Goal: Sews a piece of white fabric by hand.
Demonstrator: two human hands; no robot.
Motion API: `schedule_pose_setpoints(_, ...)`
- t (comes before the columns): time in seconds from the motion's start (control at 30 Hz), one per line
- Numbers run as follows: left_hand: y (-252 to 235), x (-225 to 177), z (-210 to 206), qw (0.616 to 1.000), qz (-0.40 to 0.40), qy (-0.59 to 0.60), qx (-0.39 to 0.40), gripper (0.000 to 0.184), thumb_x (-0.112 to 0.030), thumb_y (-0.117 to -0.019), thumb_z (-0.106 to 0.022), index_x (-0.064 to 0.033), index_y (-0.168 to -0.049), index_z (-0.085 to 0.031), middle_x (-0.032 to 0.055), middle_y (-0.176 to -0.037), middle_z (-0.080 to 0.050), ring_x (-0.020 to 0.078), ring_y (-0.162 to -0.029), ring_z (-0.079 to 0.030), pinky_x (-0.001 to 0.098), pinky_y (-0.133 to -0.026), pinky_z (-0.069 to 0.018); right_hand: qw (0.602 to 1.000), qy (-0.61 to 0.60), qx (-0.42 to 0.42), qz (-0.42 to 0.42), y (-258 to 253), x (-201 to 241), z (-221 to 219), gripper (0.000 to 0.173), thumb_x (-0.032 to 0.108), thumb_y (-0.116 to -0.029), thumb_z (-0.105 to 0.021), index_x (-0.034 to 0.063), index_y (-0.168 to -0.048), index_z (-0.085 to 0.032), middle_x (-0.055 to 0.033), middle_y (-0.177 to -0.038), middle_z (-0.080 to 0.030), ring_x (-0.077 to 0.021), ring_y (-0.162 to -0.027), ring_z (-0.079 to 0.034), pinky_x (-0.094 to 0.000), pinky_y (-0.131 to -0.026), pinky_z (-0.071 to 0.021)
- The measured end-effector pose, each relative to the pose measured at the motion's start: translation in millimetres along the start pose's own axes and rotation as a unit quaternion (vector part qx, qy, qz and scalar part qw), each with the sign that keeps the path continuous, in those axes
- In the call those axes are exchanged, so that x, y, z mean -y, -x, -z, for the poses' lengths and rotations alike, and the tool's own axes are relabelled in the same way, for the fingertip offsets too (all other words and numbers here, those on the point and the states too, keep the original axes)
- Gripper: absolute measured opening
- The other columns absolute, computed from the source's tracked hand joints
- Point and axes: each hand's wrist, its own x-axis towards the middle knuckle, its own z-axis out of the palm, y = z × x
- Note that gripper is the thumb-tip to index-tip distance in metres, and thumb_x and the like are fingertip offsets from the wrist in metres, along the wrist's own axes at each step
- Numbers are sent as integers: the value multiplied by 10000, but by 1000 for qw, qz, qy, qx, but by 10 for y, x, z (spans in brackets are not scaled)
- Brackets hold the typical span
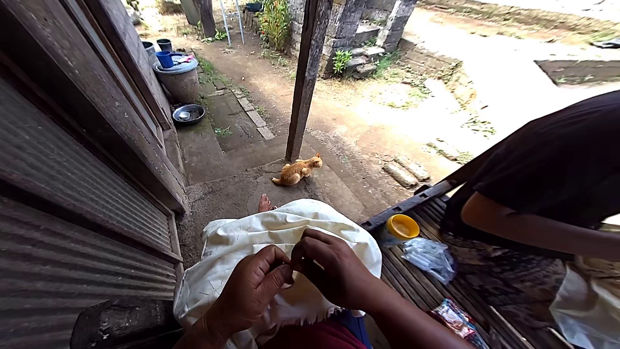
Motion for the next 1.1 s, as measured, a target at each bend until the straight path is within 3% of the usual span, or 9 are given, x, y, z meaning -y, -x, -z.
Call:
schedule_pose_setpoints(0.1, 7, 48, 49, 994, -47, -68, -73, 127, -216, -977, -684, -98, -957, -728, -19, -981, -663, 44, -930, -632, 200, -819, -549, 998, -56, 11, -40, -4, -114, 27, 175, 203, -1025, -620, 34, -1039, -665, -26, -822, -622, -42, -699, -563, -186, -653, -498)
schedule_pose_setpoints(0.23, 1, 71, 78, 969, -84, -171, -159, 153, -264, -941, -725, -116, -913, -750, -40, -899, -652, 8, -851, -623, 144, -747, -535, 995, 9, 90, -51, 7, -105, 84, 107, 166, -982, -620, 99, -950, -697, -26, -806, -680, -133, -696, -655, -346, -614, -553)
schedule_pose_setpoints(0.33, 8, 58, 28, 965, -105, -210, -120, 216, -308, -967, -697, -102, -920, -739, -23, -903, -634, -18, -851, -606, 117, -754, -519, 994, 15, 88, 56, -52, 32, 100, 149, 172, -1022, -577, 110, -936, -682, -23, -802, -670, -141, -745, -660, -311, -651, -548)
schedule_pose_setpoints(0.5, -10, 30, -22, 964, -131, -200, -119, 152, -246, -955, -719, -102, -910, -743, -18, -916, -638, 2, -884, -611, 130, -778, -520, 993, 57, 88, -62, -95, -18, 58, 128, 155, -988, -569, 92, -931, -665, -42, -738, -630, -177, -646, -633, -378, -554, -514)
schedule_pose_setpoints(0.67, 6, 49, 0, 965, -124, -206, -107, 217, -308, -979, -690, -102, -925, -731, -17, -916, -609, -23, -847, -591, 104, -746, -514, 994, 20, 82, 71, -102, 42, 136, 145, 153, -1000, -587, 96, -917, -691, -32, -772, -667, -142, -709, -649, -304, -624, -532)
schedule_pose_setpoints(0.8, -13, 39, 0, 963, -139, -196, -125, 139, -232, -958, -713, -100, -923, -738, -14, -925, -633, 7, -893, -613, 131, -787, -524, 993, 92, 67, -45, -104, 23, 83, 120, 152, -954, -597, 95, -888, -680, -40, -725, -644, -172, -632, -642, -369, -540, -519)
schedule_pose_setpoints(0.93, -4, 61, 5, 961, -132, -210, -118, 222, -311, -985, -682, -100, -932, -728, -15, -930, -606, -22, -867, -586, 104, -759, -505, 995, 30, 85, 40, -106, 79, 118, 131, 140, -986, -592, 98, -897, -678, -27, -756, -656, -136, -679, -637, -303, -593, -519)
schedule_pose_setpoints(1.03, -4, 54, -12, 962, -139, -204, -116, 156, -249, -965, -706, -102, -927, -737, -7, -942, -625, 0, -900, -607, 125, -792, -521, 992, 98, 47, -59, -129, 75, 83, 126, 162, -966, -580, 97, -908, -672, -35, -733, -640, -164, -631, -633, -353, -544, -516)
schedule_pose_setpoints(1.1, -28, 58, 22, 957, -144, -211, -138, 161, -255, -968, -703, -102, -930, -733, -13, -940, -625, -1, -906, -610, 125, -796, -524, 993, 79, 82, -37, -119, 56, 107, 119, 153, -946, -608, 90, -880, -684, -41, -721, -647, -170, -627, -644, -364, -539, -519)
